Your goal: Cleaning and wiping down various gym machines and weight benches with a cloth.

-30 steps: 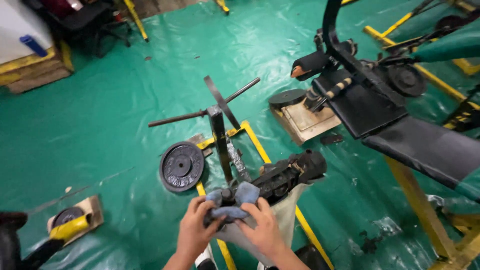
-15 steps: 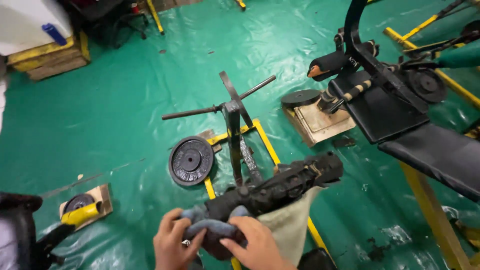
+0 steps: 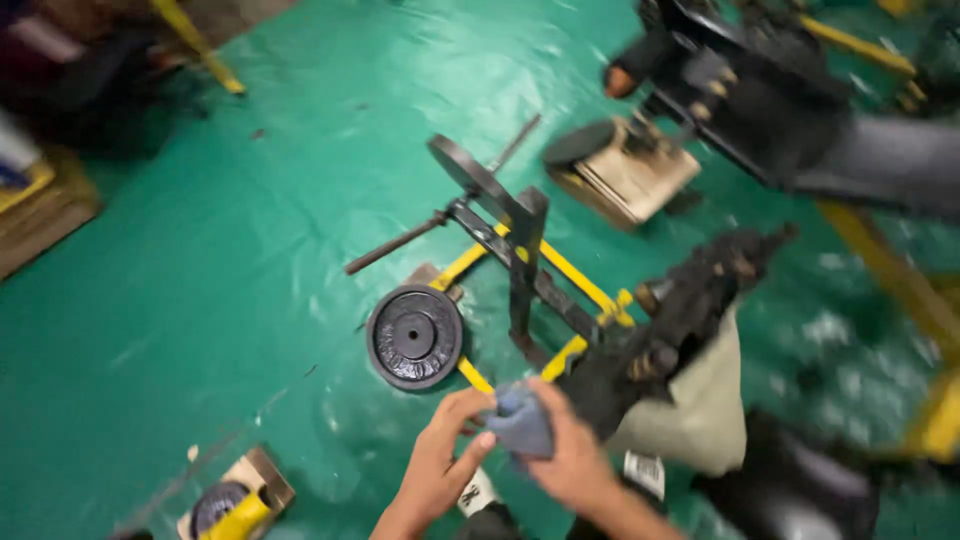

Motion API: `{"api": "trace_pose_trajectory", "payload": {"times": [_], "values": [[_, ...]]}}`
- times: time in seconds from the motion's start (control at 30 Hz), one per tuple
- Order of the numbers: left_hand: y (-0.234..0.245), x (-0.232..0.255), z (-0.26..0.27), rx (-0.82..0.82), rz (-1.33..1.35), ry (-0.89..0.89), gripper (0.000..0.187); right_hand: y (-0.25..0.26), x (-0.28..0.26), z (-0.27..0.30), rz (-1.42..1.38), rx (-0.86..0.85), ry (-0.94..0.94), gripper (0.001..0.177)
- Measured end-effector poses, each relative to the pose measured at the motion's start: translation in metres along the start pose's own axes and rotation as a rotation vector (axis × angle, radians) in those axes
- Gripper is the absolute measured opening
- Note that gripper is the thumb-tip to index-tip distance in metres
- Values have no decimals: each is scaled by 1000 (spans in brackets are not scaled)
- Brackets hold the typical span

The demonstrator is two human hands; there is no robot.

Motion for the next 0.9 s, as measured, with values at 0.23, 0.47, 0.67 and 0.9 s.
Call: {"api": "trace_pose_trajectory", "payload": {"times": [0.23, 0.47, 0.67, 0.9], "values": [[-4, -54, -38, -84, -13, 161, 43, 97, 16, 69, 162, 613, 168, 86], [-77, -94, -38, -390, -229, 13, 64, 43, 56, 54, 582, 713, 93, 73], [-106, -110, -20, -523, -432, -33, 94, 24, 98, 83, 393, 313, -23, 72], [-99, -71, -27, -585, -480, 158, 98, 68, 21, 64, 246, 88, 141, 77]]}}
Point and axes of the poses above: each hand's wrist, its own z-axis away from the middle knuckle, its own y-axis out of the back of the hand, x = y × z, the point moved 3 cm from there along -z, towards the middle knuckle, and after that the axes turned 8 degrees about z, right-handed, at the moved point
